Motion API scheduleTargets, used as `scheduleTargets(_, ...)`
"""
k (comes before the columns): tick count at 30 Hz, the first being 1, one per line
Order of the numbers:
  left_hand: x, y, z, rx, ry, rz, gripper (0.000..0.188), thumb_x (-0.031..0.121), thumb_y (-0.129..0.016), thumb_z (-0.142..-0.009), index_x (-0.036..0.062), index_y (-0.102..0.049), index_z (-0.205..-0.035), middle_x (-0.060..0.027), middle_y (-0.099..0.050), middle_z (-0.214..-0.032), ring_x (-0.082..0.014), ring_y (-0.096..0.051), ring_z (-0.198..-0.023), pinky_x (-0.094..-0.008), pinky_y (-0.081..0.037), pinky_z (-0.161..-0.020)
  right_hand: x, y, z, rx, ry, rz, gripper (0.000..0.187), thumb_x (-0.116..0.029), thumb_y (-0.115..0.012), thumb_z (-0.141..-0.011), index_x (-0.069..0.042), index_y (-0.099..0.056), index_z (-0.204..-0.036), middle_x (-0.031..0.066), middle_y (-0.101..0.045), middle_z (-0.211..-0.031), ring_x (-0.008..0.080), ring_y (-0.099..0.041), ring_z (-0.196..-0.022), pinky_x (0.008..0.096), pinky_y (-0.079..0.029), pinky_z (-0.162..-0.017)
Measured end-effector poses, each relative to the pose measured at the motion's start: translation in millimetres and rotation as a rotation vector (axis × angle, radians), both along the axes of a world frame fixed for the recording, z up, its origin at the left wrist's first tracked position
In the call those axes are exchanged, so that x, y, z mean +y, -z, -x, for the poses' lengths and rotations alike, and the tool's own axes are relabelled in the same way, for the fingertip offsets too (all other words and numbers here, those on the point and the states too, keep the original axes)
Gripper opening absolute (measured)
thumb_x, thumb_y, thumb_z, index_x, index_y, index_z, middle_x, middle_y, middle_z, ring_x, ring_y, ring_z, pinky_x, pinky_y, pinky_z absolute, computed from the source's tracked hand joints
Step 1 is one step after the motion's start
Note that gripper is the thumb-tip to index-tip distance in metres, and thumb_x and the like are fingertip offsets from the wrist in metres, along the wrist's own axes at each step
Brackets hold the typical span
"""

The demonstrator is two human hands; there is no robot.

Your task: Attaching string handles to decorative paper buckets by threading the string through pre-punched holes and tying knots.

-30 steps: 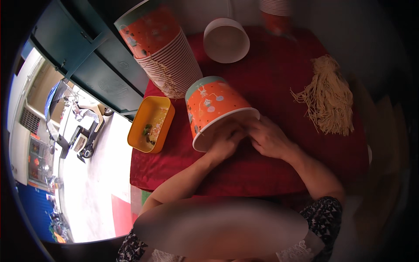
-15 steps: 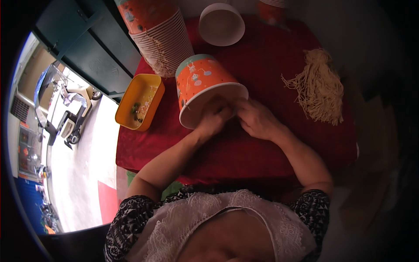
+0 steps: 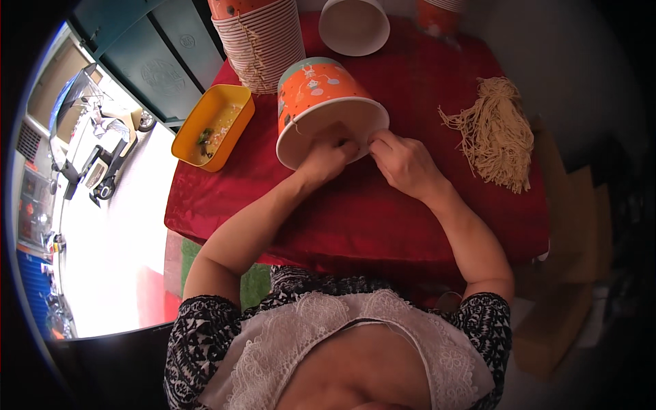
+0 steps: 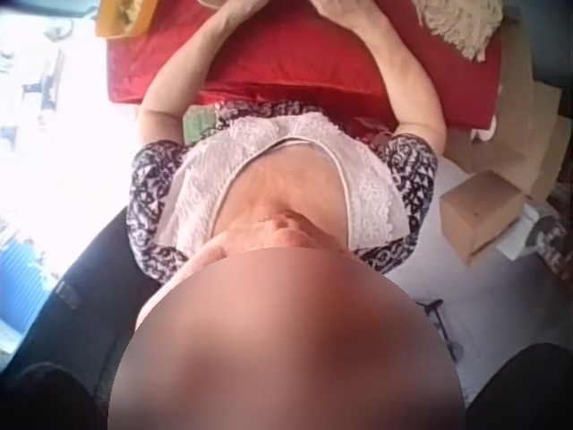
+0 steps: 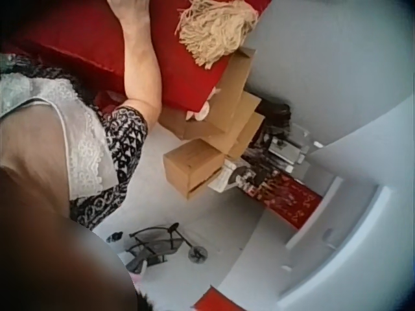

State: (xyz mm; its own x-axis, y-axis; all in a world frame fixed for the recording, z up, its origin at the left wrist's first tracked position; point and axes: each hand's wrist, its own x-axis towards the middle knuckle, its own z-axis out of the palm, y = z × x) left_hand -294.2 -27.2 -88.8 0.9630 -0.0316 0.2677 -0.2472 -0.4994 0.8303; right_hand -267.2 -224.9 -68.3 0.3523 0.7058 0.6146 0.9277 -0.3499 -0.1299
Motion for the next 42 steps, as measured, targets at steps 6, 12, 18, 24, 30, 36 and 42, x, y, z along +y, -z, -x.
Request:
scheduleTargets(6,-2,-6,4,-0.085,0.127,0.124,0.014,0.01,-0.056,-0.076,-0.0029,-0.062,-0.078,-0.0099,-0.061,-0.08,-0.0193,-0.058,-0.075,-0.0308,-0.047,-0.068,1,5,0,0.074,-0.001,-0.021,0.007,0.003,-0.06,-0.08,0.0,-0.054,-0.077,0.014,-0.056,-0.085,0.032,-0.063,-0.062,0.0395,-0.055,-0.054)
scheduleTargets(12,-5,-20,9,0.18,0.182,0.344,0.011,0.01,-0.056,-0.076,0.0006,-0.061,-0.074,-0.0051,-0.058,-0.066,-0.0123,-0.051,-0.058,-0.025,-0.038,-0.05,1,5,1,0.154,-0.011,-0.015,0.006,0.002,-0.061,-0.08,0.0,-0.055,-0.079,0.0152,-0.056,-0.087,0.0333,-0.064,-0.064,0.041,-0.055,-0.055)
scheduleTargets(18,-4,-26,8,0.305,0.199,0.313,0.015,0.012,-0.053,-0.08,0.0012,-0.064,-0.077,-0.0053,-0.057,-0.065,-0.0122,-0.051,-0.055,-0.0255,-0.04,-0.049,1,5,-3,0.172,-0.042,-0.021,0.006,0.001,-0.062,-0.08,0.0,-0.056,-0.081,0.0151,-0.056,-0.089,0.0337,-0.064,-0.068,0.0417,-0.054,-0.057)
scheduleTargets(24,-7,-19,4,0.331,0.113,0.289,0.015,0.011,-0.055,-0.082,-0.0006,-0.064,-0.081,-0.0054,-0.057,-0.063,-0.0113,-0.051,-0.052,-0.0258,-0.04,-0.046,-5,-11,5,0.251,-0.097,-0.138,0.009,0.005,-0.064,-0.077,0.0,-0.058,-0.083,0.0128,-0.059,-0.088,0.0308,-0.063,-0.071,0.0375,-0.052,-0.06)
scheduleTargets(30,-7,-21,6,0.293,0.128,0.19,0.019,0.014,-0.059,-0.085,-0.0026,-0.065,-0.091,-0.0078,-0.062,-0.069,-0.0133,-0.057,-0.058,-0.0276,-0.046,-0.052,-3,-35,9,0.052,-0.116,-0.325,0.012,0.008,-0.063,-0.072,-0.001,-0.056,-0.077,0.0113,-0.059,-0.08,0.0276,-0.061,-0.07,0.036,-0.053,-0.063)
scheduleTargets(36,-8,-4,2,0.067,0.214,0.097,0.022,0.009,-0.071,-0.078,-0.002,-0.065,-0.096,-0.012,-0.068,-0.088,-0.0205,-0.064,-0.081,-0.0332,-0.052,-0.073,3,-41,20,0.075,-0.156,-0.39,0.012,0.009,-0.062,-0.072,0.0,-0.057,-0.079,0.01,-0.059,-0.087,0.0258,-0.061,-0.077,0.0354,-0.053,-0.067)
scheduleTargets(42,-7,3,-3,0.059,0.224,0.065,0.014,0.013,-0.068,-0.079,0.0019,-0.063,-0.086,-0.0091,-0.065,-0.082,-0.0182,-0.06,-0.078,-0.0322,-0.05,-0.072,23,-31,49,-0.224,-0.457,-0.18,0.01,0.001,-0.064,-0.068,0.0,-0.059,-0.076,0.014,-0.065,-0.1,0.0263,-0.065,-0.087,0.0364,-0.057,-0.073)
